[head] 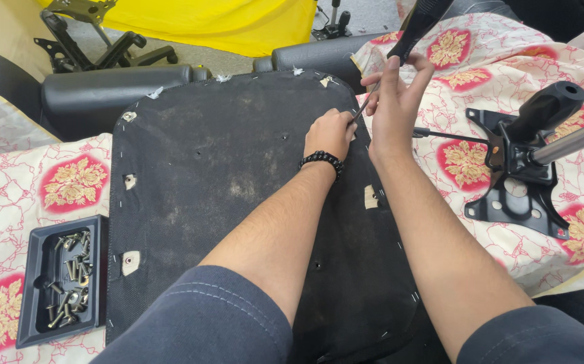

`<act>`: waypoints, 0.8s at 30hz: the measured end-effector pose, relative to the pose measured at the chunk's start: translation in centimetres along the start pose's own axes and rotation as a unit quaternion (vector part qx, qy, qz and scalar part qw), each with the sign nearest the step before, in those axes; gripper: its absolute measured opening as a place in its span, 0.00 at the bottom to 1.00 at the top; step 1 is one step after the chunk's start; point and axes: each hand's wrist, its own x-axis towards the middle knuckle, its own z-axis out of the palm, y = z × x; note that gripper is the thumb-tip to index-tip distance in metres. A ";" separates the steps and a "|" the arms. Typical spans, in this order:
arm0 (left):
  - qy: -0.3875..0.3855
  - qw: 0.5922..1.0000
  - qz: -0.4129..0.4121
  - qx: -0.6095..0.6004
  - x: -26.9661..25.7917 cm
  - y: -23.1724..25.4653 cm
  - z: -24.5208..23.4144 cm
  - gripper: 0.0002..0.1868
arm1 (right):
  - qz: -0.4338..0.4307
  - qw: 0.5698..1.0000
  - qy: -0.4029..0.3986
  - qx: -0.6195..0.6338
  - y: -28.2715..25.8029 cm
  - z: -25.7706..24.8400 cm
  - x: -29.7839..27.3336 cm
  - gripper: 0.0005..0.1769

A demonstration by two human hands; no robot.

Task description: The person uses a screwdriver to tighten screws into the underside of a black chair seat. They then position a black metal chair base with a gas lift onto the seat and begin fastening it with screws.

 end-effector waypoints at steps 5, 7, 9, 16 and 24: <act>-0.014 1.000 -0.008 -0.020 0.3 -0.3 0.0 0.09 | -0.002 1.000 -0.016 -0.025 0.0 0.0 0.1 0.24; -0.044 0.998 0.004 -0.037 0.7 -1.1 -0.3 0.09 | 0.004 1.000 -0.017 -0.022 0.0 0.1 0.0 0.26; -0.081 0.994 0.053 -0.046 1.4 -2.1 -0.8 0.09 | 0.016 1.000 -0.013 -0.017 0.0 0.2 -0.2 0.27; -0.071 0.992 0.099 -0.020 1.4 -2.4 -0.6 0.08 | -0.006 0.997 -0.052 -0.057 -0.2 0.9 -0.3 0.24; -0.021 0.997 0.076 0.008 1.1 -1.4 0.5 0.11 | -0.006 0.999 -0.038 -0.020 0.6 1.1 0.0 0.22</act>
